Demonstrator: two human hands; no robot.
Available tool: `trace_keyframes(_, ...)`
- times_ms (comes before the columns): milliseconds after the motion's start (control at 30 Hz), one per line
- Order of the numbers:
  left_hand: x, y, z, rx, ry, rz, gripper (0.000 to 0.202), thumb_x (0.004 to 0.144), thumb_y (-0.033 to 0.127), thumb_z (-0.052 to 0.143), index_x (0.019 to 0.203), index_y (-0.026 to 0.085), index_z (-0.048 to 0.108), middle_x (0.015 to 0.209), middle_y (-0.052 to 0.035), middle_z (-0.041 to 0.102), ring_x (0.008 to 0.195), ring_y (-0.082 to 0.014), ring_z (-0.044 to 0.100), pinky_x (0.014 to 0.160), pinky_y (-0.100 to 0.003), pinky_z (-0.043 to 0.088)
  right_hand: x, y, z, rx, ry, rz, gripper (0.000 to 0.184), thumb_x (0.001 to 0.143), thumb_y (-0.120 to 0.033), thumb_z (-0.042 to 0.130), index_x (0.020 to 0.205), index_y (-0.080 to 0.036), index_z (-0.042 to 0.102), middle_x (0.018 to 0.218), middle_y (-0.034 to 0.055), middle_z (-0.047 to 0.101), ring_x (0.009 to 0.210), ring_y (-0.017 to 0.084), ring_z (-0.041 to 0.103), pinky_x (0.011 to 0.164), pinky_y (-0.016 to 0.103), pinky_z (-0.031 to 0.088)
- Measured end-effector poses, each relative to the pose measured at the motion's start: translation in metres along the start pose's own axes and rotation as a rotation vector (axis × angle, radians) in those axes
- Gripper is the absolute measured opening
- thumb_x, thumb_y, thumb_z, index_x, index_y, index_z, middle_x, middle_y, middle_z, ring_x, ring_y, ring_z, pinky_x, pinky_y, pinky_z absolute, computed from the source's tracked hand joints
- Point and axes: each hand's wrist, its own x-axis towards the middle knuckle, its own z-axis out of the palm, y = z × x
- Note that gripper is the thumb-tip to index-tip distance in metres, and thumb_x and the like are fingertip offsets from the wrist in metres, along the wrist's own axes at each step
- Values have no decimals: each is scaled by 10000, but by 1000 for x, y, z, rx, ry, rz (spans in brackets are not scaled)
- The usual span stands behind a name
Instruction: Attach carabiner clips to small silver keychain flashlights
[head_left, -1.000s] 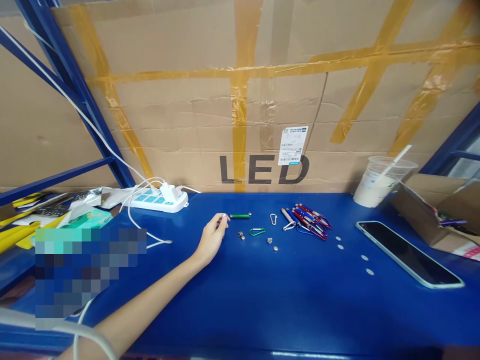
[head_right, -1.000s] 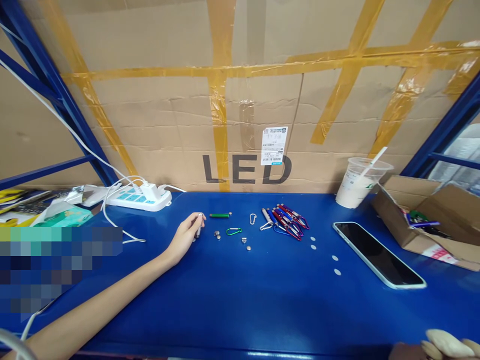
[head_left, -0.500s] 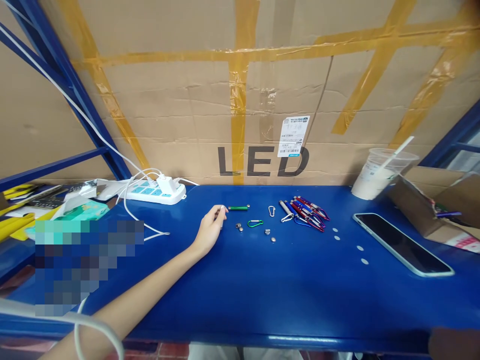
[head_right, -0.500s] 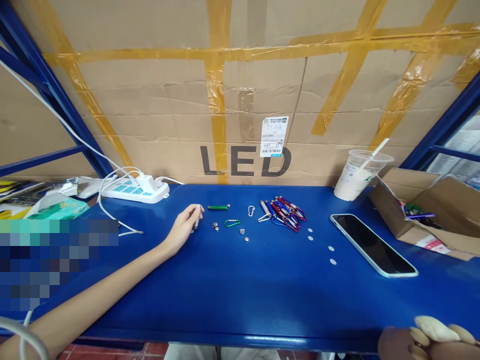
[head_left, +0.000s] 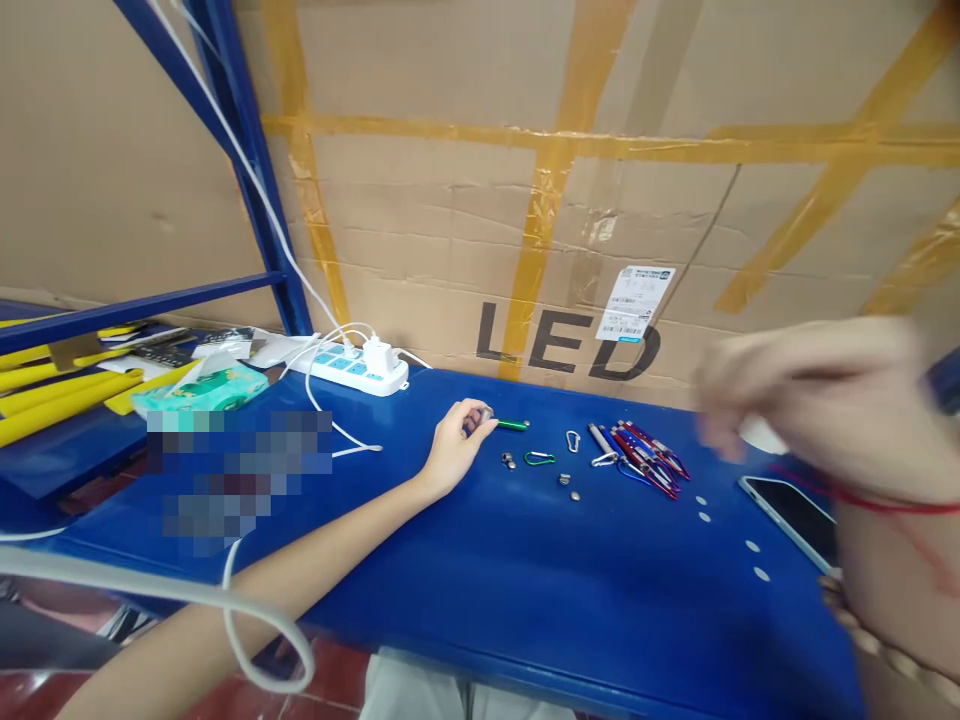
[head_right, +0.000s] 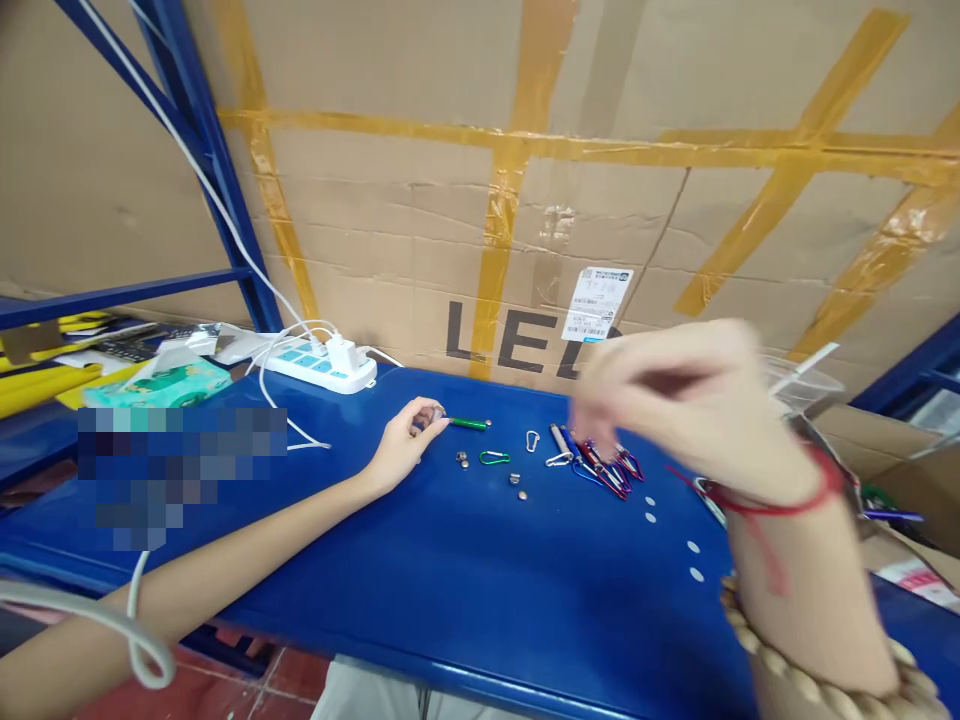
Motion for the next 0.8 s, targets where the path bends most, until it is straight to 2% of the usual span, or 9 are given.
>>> trace_keyframes(67,2,-3,-1,-2,35,40,164,745,326,601,834,190,578,740,14,509,650,-97,504,548,-180,406,15,1,29,-64,-237,27,311,830,-412,557,636,-192,659,541,-2,604,459,88,529,453,215,412)
trace_keyframes(100,3,-5,-2,-11,46,46,159,745,317,602,834,188,577,749,14,511,655,-95,518,570,-184,420,19,4,47,-125,-355,51,257,813,-399,586,689,-194,677,569,-7,627,467,90,537,463,217,410)
trace_keyframes(200,4,-5,-4,-66,32,26,161,772,310,575,872,185,562,785,14,509,597,-78,549,587,-198,451,20,18,100,-450,-412,52,118,781,-331,643,735,-234,692,774,-7,684,598,127,618,509,231,410)
trace_keyframes(300,2,0,-7,-29,8,73,154,819,311,516,906,189,557,827,4,521,570,-72,550,572,-201,459,5,31,140,-458,-521,-42,186,828,-326,595,977,-238,664,1002,32,671,855,182,645,725,295,471)
trace_keyframes(367,-3,5,-9,85,-16,168,155,845,310,484,913,197,566,858,-8,537,634,-90,557,615,-209,466,-6,38,157,-487,-508,-75,244,846,-306,570,1064,-215,629,1048,64,660,961,217,617,837,363,450)
trace_keyframes(500,-15,16,-11,282,-174,387,210,893,318,409,989,213,564,937,-31,553,816,-134,573,733,-234,476,-24,48,171,-537,-406,-127,191,873,-244,505,978,-175,649,1029,100,664,987,240,598,871,421,435)
trace_keyframes(600,-21,21,-11,438,-316,602,262,918,329,356,1028,198,554,981,-47,562,849,-146,591,758,-246,482,-32,53,171,-544,-303,-183,196,859,-147,458,866,-165,653,931,100,680,905,224,611,957,463,362)
trace_keyframes(700,-24,26,-9,634,-429,861,315,930,343,316,1007,171,568,977,-63,584,791,-149,610,703,-247,485,-34,54,166,-512,-286,-174,241,815,-73,440,739,-193,635,748,44,663,790,192,609,1007,471,285)
trace_keyframes(800,-26,30,-7,748,-450,1020,341,937,352,293,978,171,579,943,-60,603,759,-145,611,625,-235,469,-34,51,158,-459,-267,-127,229,823,-104,445,767,-217,637,745,17,655,780,187,603,998,483,258)
